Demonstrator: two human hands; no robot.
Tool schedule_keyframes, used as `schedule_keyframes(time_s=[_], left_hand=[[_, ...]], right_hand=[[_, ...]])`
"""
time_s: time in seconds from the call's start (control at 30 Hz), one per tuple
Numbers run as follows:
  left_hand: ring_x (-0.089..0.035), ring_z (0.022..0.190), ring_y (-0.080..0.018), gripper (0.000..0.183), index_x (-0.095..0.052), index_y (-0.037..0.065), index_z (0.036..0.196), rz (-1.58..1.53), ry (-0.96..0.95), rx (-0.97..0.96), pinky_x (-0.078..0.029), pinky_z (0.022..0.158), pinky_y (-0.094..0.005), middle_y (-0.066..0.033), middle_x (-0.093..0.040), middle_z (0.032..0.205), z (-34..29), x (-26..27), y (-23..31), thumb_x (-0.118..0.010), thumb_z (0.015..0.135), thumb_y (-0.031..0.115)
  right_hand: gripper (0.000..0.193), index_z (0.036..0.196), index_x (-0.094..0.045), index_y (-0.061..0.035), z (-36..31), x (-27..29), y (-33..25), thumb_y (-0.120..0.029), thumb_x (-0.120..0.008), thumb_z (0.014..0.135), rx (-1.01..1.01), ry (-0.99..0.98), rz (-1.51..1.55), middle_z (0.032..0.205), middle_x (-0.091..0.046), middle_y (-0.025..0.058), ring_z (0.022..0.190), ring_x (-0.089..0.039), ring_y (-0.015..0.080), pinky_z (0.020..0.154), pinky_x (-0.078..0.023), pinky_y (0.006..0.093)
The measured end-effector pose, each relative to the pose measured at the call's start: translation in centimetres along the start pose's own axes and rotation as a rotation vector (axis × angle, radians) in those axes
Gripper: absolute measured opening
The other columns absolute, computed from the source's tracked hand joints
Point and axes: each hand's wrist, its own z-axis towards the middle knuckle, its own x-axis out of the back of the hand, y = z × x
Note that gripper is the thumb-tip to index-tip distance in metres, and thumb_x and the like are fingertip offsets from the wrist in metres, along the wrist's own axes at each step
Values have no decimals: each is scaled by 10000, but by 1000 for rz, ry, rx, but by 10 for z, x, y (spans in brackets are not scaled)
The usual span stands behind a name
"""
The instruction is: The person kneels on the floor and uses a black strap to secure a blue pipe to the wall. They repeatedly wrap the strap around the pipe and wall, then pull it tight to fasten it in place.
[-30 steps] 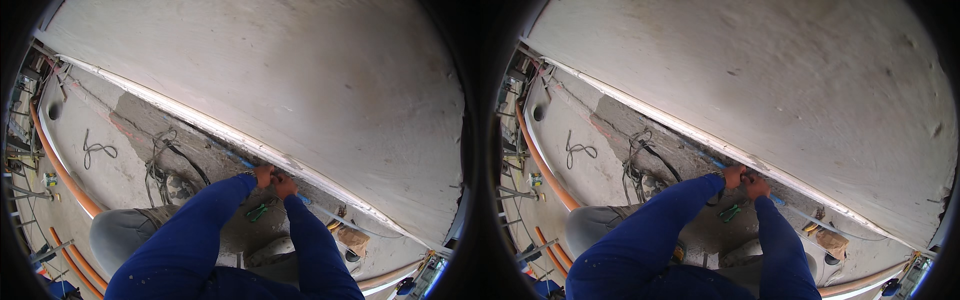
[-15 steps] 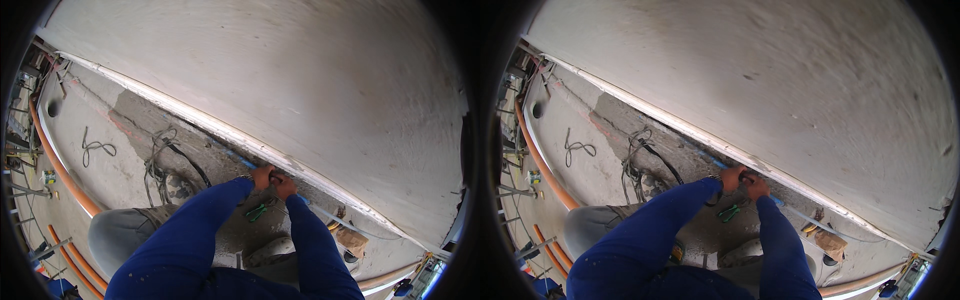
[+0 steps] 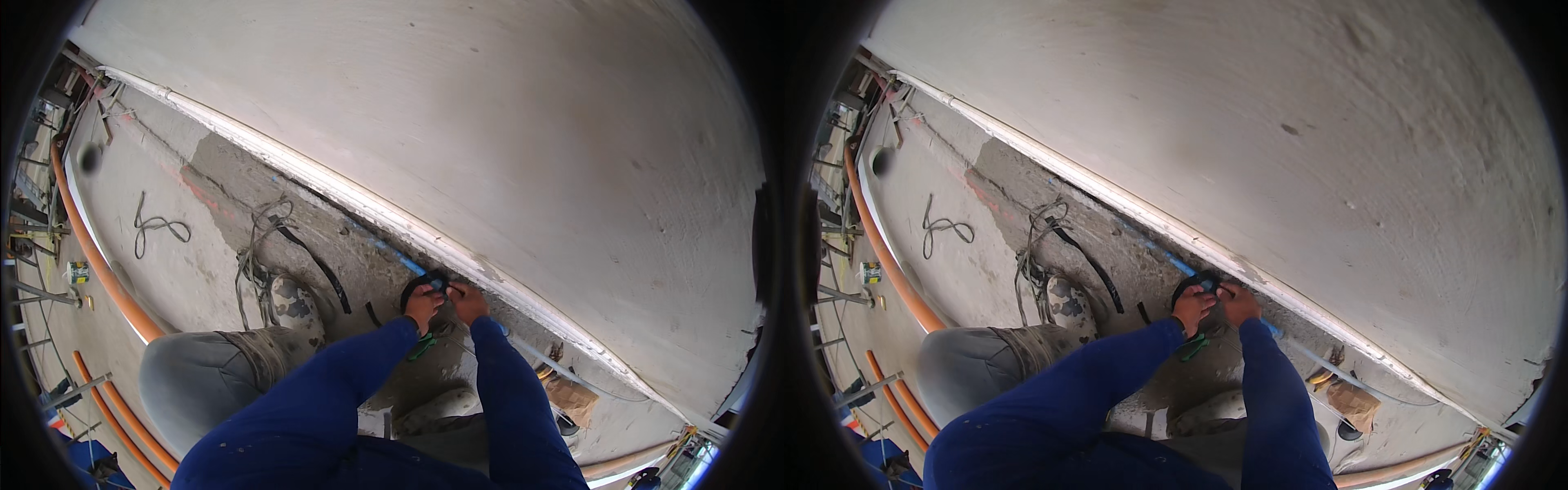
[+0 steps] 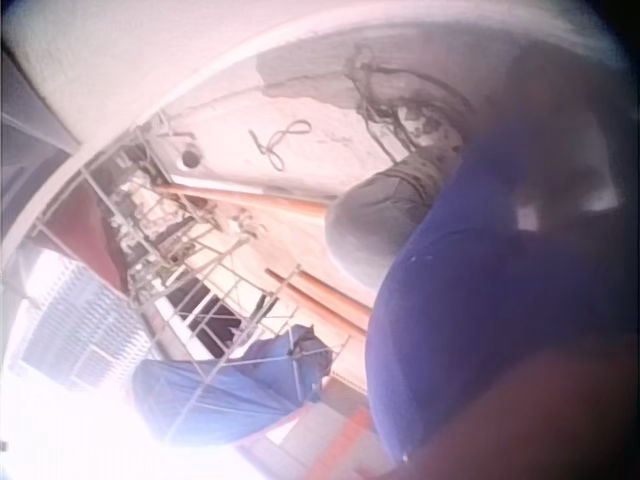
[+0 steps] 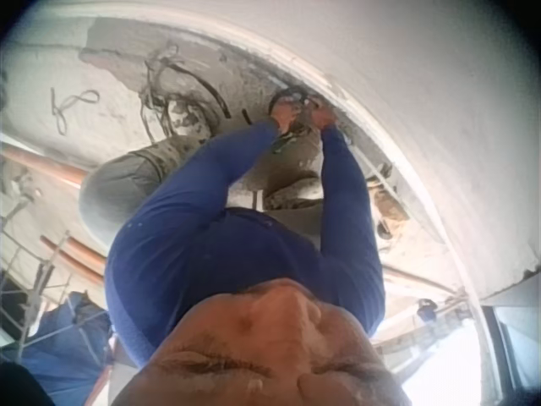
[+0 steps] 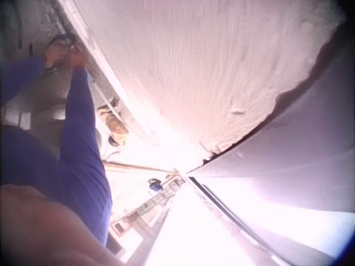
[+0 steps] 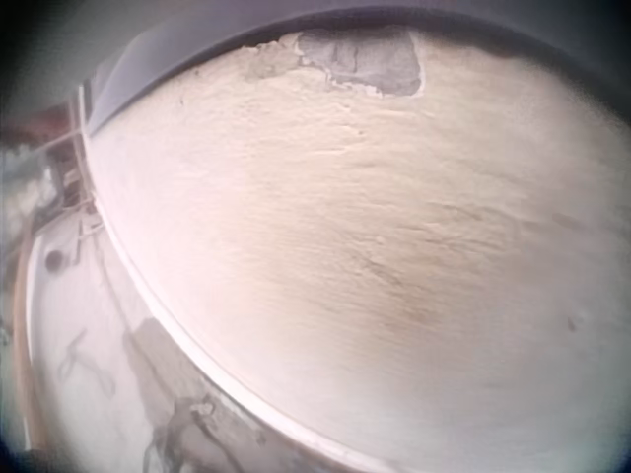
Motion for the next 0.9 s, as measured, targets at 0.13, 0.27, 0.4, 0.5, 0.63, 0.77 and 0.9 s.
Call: schedule_keyframes(time_s=[0.13, 0.27, 0.4, 0.5, 0.63, 0.77, 0.9], left_hand=[[-636, 1238, -282, 379, -488, 278, 1347, -330, -127, -15, -478, 997, -473, -75, -649, 1308, 15, 9, -30, -645, 1020, 167], [-630, 1248, -288, 399, -477, 327, 1355, -414, -74, 111, -494, 968, -508, -54, -644, 1285, 22, -6, -27, -624, 1026, 155], [-634, 1229, -264, 358, -537, 305, 1315, -331, -215, 116, -518, 926, -503, -48, -641, 1273, 42, 12, -31, -594, 1020, 111], [-681, 1099, -241, 252, -599, 228, 1237, -170, -142, 179, -538, 894, -465, -66, -663, 1245, 26, -3, -11, -570, 1023, 99], [-714, 810, -200, 145, -612, 122, 1182, 182, 9, 174, -568, 728, -378, -77, -723, 1037, 10, -12, 12, -558, 1051, 153], [-684, 645, -163, 150, -619, 98, 1137, 546, -11, 163, -527, 530, -301, -53, -716, 829, 1, -16, 25, -580, 1059, 221], [-670, 630, -167, 161, -658, 109, 1000, 703, -22, 163, -511, 513, -315, -63, -705, 794, -16, -11, 30, -613, 1042, 258]], right_hand=[[465, 1312, -759, -163, -2, 2, -6, -478, -689, 977, 9, 2, -6, 1238, -763, 182, 1188, -716, 351, 1036, -534, 429], [482, 1333, -753, -270, 1, 2, 5, -556, -671, 954, -14, -19, 2, 1300, -745, 150, 1250, -681, 352, 1088, -507, 457], [490, 1334, -753, -268, 2, 2, -1, -559, -668, 949, -51, -30, -11, 1292, -743, 160, 1243, -682, 361, 1088, -506, 465], [493, 1332, -754, -267, 2, 3, 8, -561, -666, 947, -49, -26, -18, 1297, -738, 167, 1238, -684, 361, 1088, -506, 469], [484, 1327, -756, -265, -3, 4, -7, -554, -665, 949, -49, -20, -36, 1285, -744, 167, 1226, -692, 358, 1084, -508, 467], [467, 1320, -758, -267, -3, 1, 0, -542, -668, 953, -38, -8, -17, 1263, -757, 151, 1214, -699, 348, 1077, -512, 461], [447, 1310, -761, -243, -6, 1, -5, -510, -679, 961, -36, -9, -4, 1243, -764, 150, 1186, -710, 350, 1048, -526, 456]])
